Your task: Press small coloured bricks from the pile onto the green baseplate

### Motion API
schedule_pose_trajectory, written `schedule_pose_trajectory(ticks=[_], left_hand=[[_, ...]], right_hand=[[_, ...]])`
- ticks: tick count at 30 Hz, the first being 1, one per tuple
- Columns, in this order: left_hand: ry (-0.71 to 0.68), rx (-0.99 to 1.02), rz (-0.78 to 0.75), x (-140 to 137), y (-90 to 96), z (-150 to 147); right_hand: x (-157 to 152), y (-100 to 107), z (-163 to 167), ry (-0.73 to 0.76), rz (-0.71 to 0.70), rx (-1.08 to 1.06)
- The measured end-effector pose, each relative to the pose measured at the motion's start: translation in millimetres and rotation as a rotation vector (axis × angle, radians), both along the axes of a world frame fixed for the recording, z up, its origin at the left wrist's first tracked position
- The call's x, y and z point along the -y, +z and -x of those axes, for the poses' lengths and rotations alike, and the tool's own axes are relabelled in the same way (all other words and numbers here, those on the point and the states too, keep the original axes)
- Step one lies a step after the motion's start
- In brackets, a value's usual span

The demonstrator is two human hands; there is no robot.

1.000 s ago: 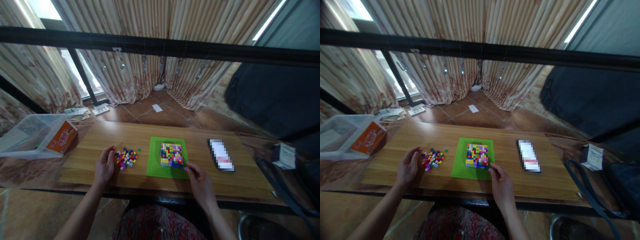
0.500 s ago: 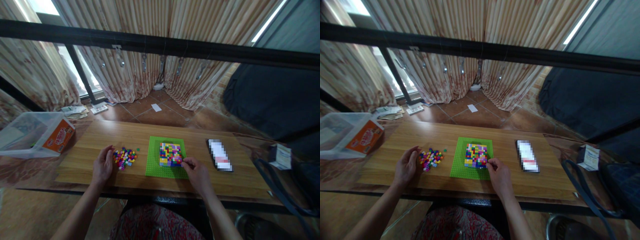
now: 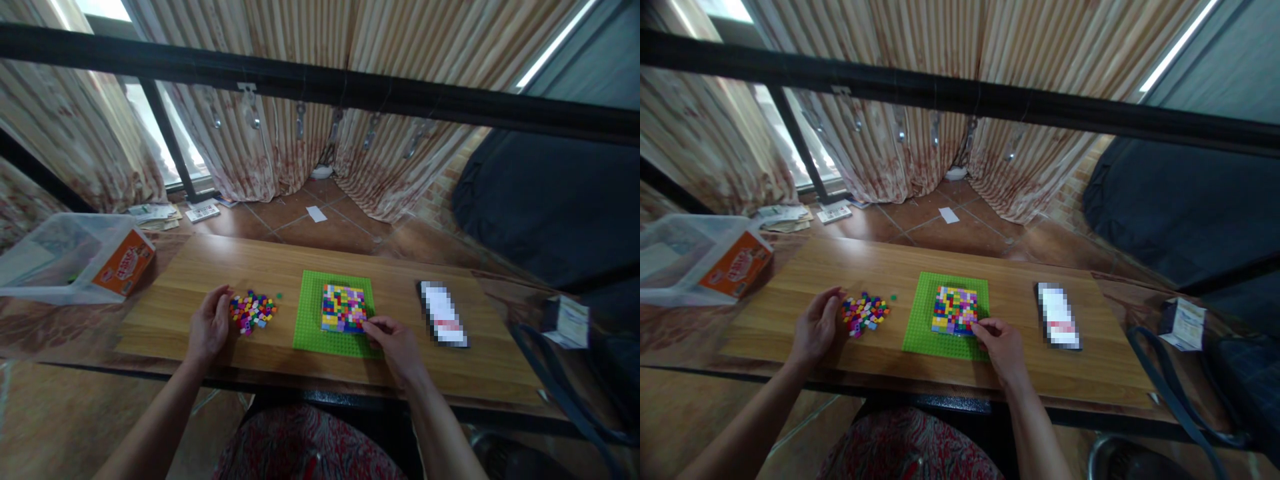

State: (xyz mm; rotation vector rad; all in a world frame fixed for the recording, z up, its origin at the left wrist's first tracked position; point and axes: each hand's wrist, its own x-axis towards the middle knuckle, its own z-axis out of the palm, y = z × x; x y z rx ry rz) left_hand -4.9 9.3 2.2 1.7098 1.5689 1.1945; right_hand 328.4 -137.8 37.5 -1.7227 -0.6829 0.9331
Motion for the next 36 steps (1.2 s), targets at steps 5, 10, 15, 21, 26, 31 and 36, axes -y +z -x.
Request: schedule_pose_trajectory(ticks=[5,10,15,21,26,31,36], left_hand=[[0.011,-0.006,0.006,-1,-1.7,0],[-0.001,-0.005,-0.001,0,-1.4,0],[-0.006,0.002,-0.015,0,0.0,0],[-0.009,0.011,-0.025,-1,0.1,-1],[-0.004,0.036,-0.014,-2,-2.7,0],[0.006,0.081,0.006,-1,-4.3,0],[-0.012,0.179,0.01,15,4.9,-1]], right_hand=[[-2,2,-5,0.037,0.035,-0.069],[-1,3,-7,0.063,0.053,-0.086],[-5,5,-9,0.076,0.088,-0.096],[-2,4,-17,0.075,0.055,-0.246],[8,-1,-15,-0.026,0.006,-0.188],[29,-10,-18,-0.134,-0.024,0.051],[54,-26,-43,-0.192,0.165,0.533]])
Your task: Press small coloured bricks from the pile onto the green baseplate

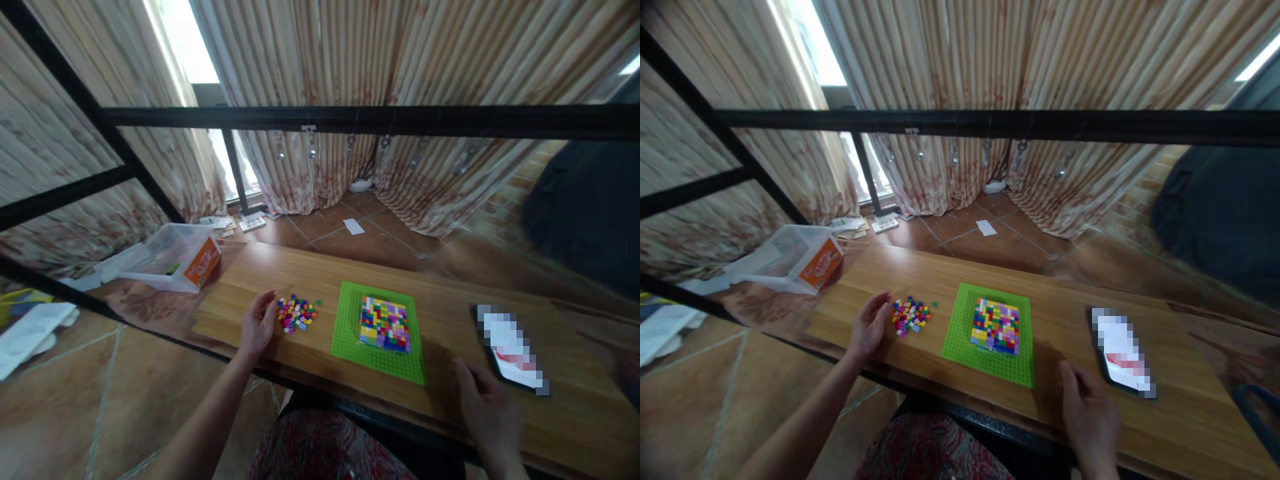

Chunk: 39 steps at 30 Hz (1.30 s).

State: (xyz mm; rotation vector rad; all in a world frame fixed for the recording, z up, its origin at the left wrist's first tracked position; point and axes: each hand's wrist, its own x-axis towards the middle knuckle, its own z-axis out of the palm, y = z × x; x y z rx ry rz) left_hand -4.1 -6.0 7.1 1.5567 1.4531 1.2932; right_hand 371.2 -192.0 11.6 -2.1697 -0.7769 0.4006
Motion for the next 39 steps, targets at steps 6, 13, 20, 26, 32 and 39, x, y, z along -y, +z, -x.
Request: schedule_pose_trajectory(ticks=[6,13,20,26,32,39], left_hand=[[-0.089,-0.228,-0.08,48,10.5,4],[-0.119,-0.513,-0.197,66,14.5,-2],[-0.101,-0.744,-0.32,54,9.5,-31],[-0.071,-0.817,-0.311,54,9.7,-38],[-0.128,-0.839,-0.296,49,11.4,-38],[-0.181,-0.905,-0.279,46,16.3,-39]], right_hand=[[9,-13,-5,0.026,0.138,0.119],[2,-17,3,0.041,0.23,0.164],[2,-18,5,0.056,0.204,0.176],[4,-22,4,0.07,0.163,0.194],[3,-23,4,0.07,0.15,0.196],[3,-27,5,0.106,0.091,0.258]])
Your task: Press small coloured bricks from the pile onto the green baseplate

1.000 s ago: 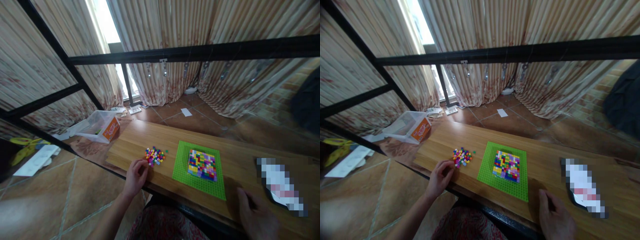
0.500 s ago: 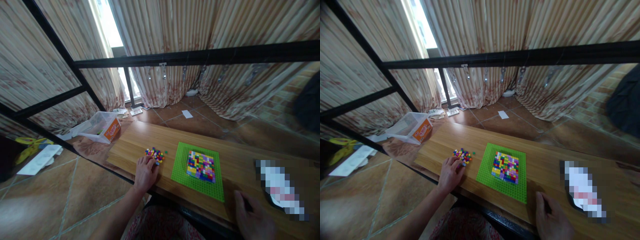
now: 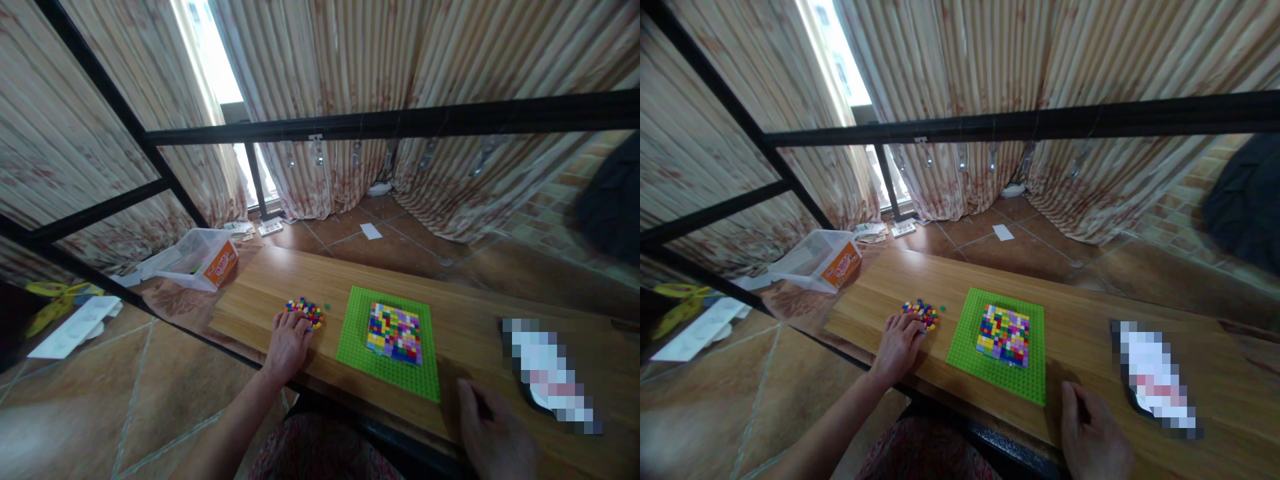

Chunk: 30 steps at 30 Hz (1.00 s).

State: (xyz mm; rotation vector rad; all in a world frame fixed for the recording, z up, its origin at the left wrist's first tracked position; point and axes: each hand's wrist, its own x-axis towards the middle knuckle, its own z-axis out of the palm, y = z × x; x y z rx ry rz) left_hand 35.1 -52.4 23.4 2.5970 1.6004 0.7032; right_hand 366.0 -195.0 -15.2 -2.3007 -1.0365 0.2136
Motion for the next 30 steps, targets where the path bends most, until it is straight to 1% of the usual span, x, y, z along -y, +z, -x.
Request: schedule_pose_trajectory(ticks=[3,7,9,11,15,19,22,25,27,30], left_hand=[[-0.024,0.007,0.005,0,2.0,0],[-0.101,0.119,-0.014,6,7.3,-7],[-0.155,0.181,0.013,13,11.9,-17],[-0.218,0.231,0.086,22,16.7,-31],[-0.334,0.329,0.284,37,23.1,-65],[-0.407,0.427,0.39,41,26.3,-96],[-0.423,0.535,0.432,40,28.6,-113],[-0.391,0.633,0.46,40,30.0,-123],[-0.375,0.661,0.473,41,30.1,-128],[-0.372,0.637,0.485,42,29.2,-131]], right_hand=[[-1,-1,2,-0.004,-0.039,0.03],[-2,1,7,0.02,-0.126,0.046],[-3,2,9,0.039,-0.169,0.061],[-5,3,11,0.059,-0.196,0.093],[-7,3,14,0.069,-0.256,0.152],[-7,2,16,0.088,-0.279,0.184],[-7,2,17,0.095,-0.287,0.189],[-8,3,17,0.114,-0.301,0.2],[-8,4,18,0.117,-0.307,0.203],[-8,4,19,0.114,-0.3,0.193]])
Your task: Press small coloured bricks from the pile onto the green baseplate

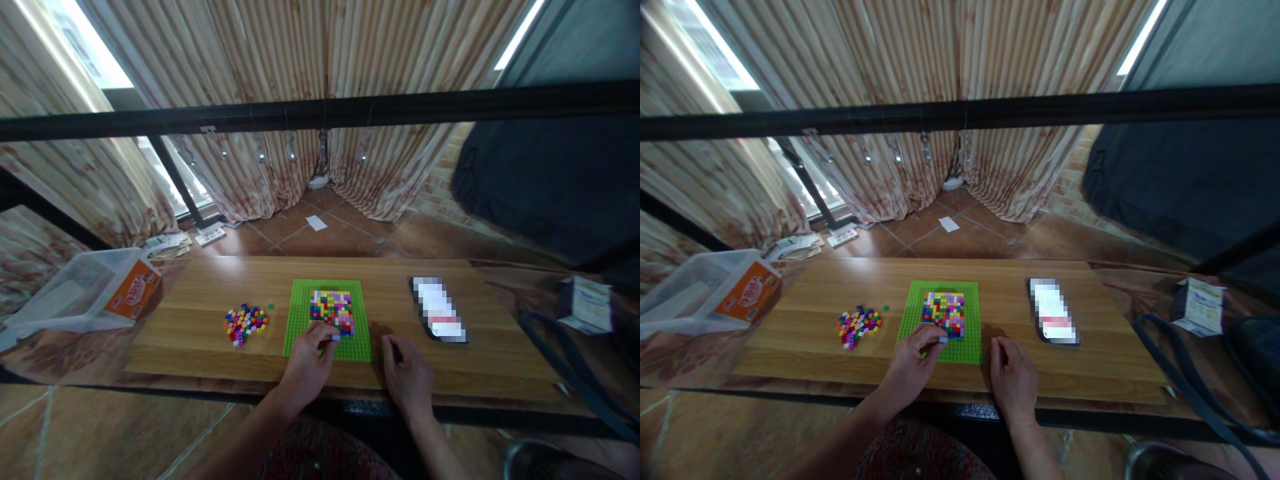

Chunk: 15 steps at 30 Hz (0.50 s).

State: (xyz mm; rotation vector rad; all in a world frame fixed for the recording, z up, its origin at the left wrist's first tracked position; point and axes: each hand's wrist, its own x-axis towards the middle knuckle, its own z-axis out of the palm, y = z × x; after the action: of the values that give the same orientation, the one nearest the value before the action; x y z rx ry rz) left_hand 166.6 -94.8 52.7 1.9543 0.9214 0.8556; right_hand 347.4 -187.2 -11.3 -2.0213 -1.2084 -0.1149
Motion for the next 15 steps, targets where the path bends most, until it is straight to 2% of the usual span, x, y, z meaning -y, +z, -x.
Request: schedule_pose_trajectory(ticks=[5,10,15], left_hand=[[0.01,-0.086,-0.051,2,-4.1,-4],[-0.004,-0.19,-0.172,3,-10.8,-9],[0.038,-0.216,-0.258,4,-18.5,-16]], right_hand=[[0,0,0,0.007,0.014,-0.002],[0,0,0,0.015,-0.016,0.003],[0,-1,1,0.001,-0.007,0.001]])
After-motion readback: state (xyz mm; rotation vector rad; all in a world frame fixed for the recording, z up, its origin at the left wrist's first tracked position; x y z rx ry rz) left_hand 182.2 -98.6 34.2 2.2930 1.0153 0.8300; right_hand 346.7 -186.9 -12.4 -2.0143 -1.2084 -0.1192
